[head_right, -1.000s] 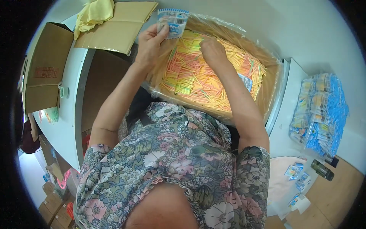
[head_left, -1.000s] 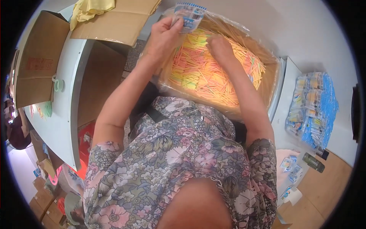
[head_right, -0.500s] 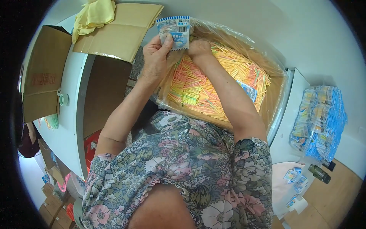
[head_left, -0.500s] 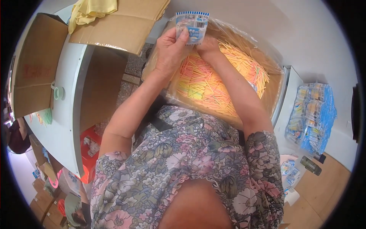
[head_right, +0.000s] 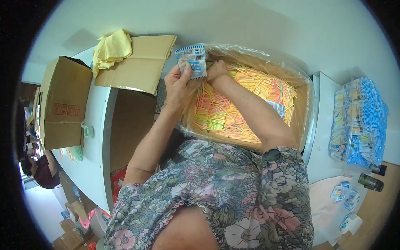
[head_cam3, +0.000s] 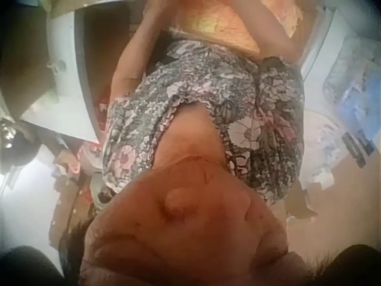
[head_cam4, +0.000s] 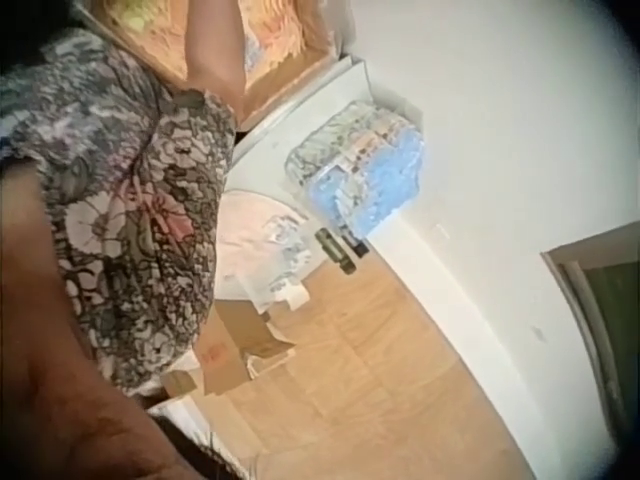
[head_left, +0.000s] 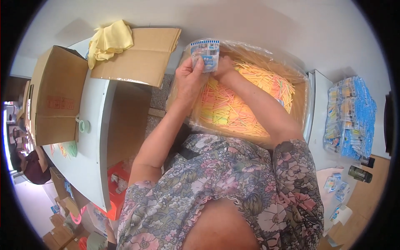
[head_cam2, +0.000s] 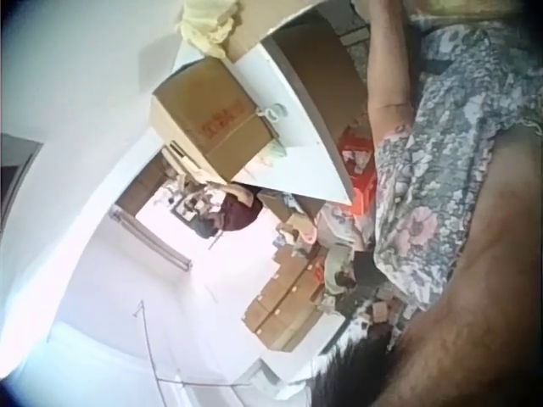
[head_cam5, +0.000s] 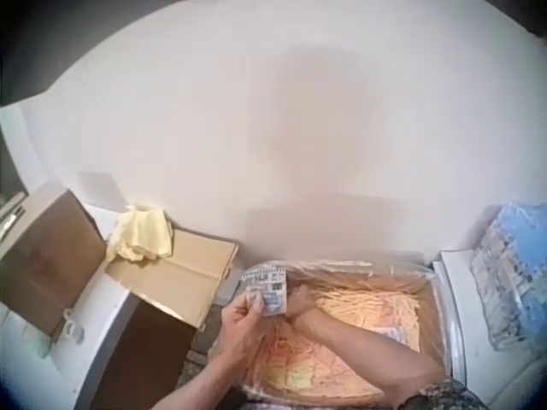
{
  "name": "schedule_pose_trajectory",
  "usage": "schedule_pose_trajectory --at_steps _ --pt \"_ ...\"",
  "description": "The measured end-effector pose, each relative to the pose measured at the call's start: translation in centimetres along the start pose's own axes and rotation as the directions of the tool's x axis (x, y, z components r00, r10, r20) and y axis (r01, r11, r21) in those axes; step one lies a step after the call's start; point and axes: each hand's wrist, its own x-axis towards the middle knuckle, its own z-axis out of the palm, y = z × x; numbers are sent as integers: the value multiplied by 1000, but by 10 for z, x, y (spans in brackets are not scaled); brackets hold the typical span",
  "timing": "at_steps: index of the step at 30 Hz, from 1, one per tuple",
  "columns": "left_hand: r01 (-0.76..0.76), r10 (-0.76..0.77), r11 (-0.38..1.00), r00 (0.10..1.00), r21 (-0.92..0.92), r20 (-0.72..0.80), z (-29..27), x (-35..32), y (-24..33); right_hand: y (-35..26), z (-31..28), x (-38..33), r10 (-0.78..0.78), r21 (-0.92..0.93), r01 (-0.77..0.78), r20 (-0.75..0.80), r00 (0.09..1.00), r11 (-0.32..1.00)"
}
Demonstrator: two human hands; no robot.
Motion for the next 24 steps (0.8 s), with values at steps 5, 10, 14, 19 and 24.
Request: schedule_pose_trajectory --at_steps 5,10,14,19,24 --pt "16 -15 998 1000 -63 20 -8 -1 -4 -6 -75 -18 -166 -362 301 357 919 882" --pt "-331 92 763 906 555 414 -7 8 4 14 -129 -60 -478 66 486 -111 871 871" --pt "-475 -450 394 647 787 615 27 -1 2 -5 -162 -80 -333 -144 408 371 867 901" --pt "-247 -354 729 661 638 661 47 -17 -28 8 -196 -110 -172 163 123 327 929 979" --pt "-72 -246 896 742 439 624 70 -29 -38 31 -180 -151 258 773 -316 202 945 551"
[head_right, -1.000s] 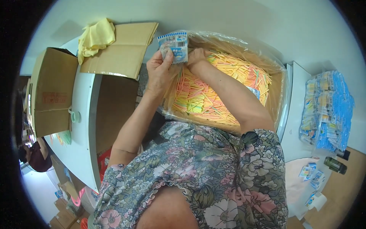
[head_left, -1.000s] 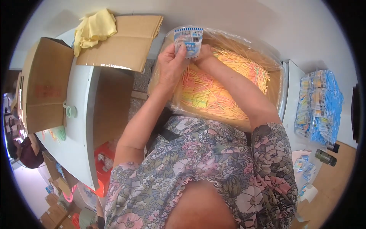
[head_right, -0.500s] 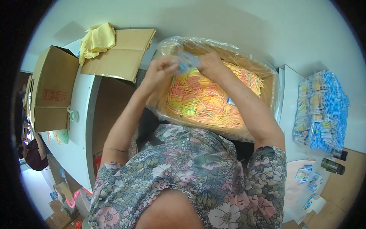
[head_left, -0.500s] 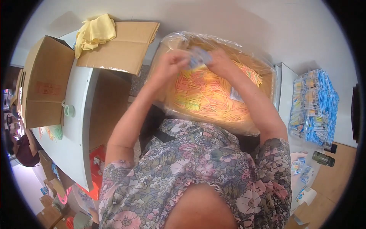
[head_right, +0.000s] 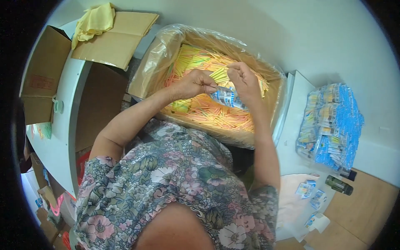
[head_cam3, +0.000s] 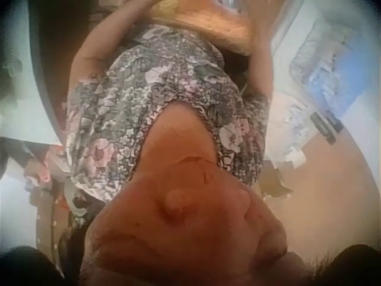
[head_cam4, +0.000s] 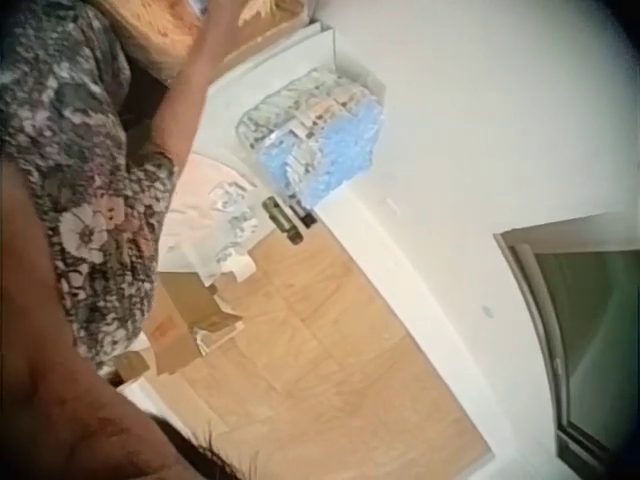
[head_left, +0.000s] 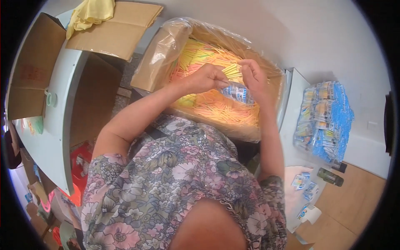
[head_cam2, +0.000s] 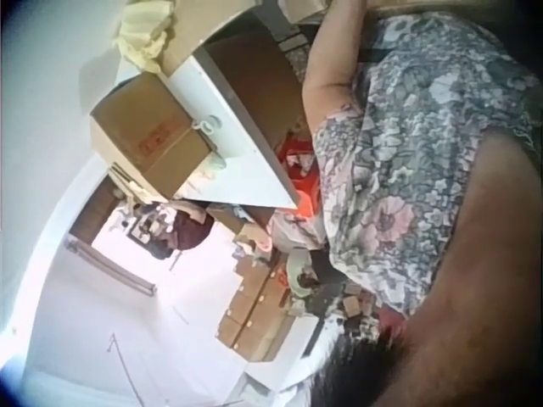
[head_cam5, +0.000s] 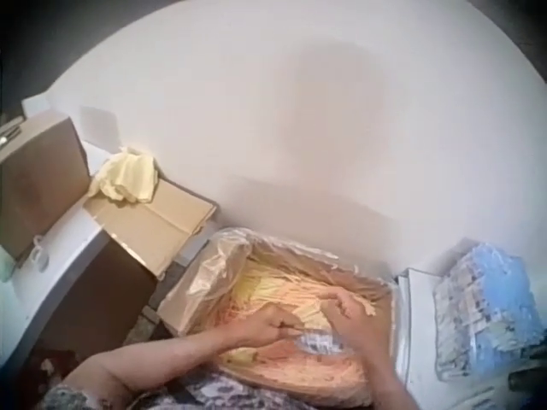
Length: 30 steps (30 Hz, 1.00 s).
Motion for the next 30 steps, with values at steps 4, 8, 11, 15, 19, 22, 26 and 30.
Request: schedule_pose_trajectory --at_steps 4,8,11,15,19,22,26,30 --pt "-70 64 994 995 83 76 10 3 -6 3 29 -3 -70 -138 32 -283 957 990" --pt "-216 205 968 975 131 89 16 2 -22 8 33 -6 -155 -200 85 -367 917 976" --pt "-226 226 974 974 0 3 20 5 -26 21 6 -15 -184 -172 119 -434 882 978" --pt "74 -71 956 997 -283 19 9 7 -31 4 4 -65 286 -422 -333 -172 943 843" --pt "147 -124 891 989 -429 82 9 6 -20 27 9 -82 213 -642 -131 52 976 756" --pt "235 -199 872 972 -430 128 5 7 -19 32 -5 -74 206 -367 -251 -157 966 896" --pt "231 -181 903 969 -363 167 5 4 -19 34 -16 -61 284 -200 -325 -206 936 924" --pt "245 -122 885 943 -396 311 8 1 -9 10 0 -43 404 29 -411 -261 877 911"
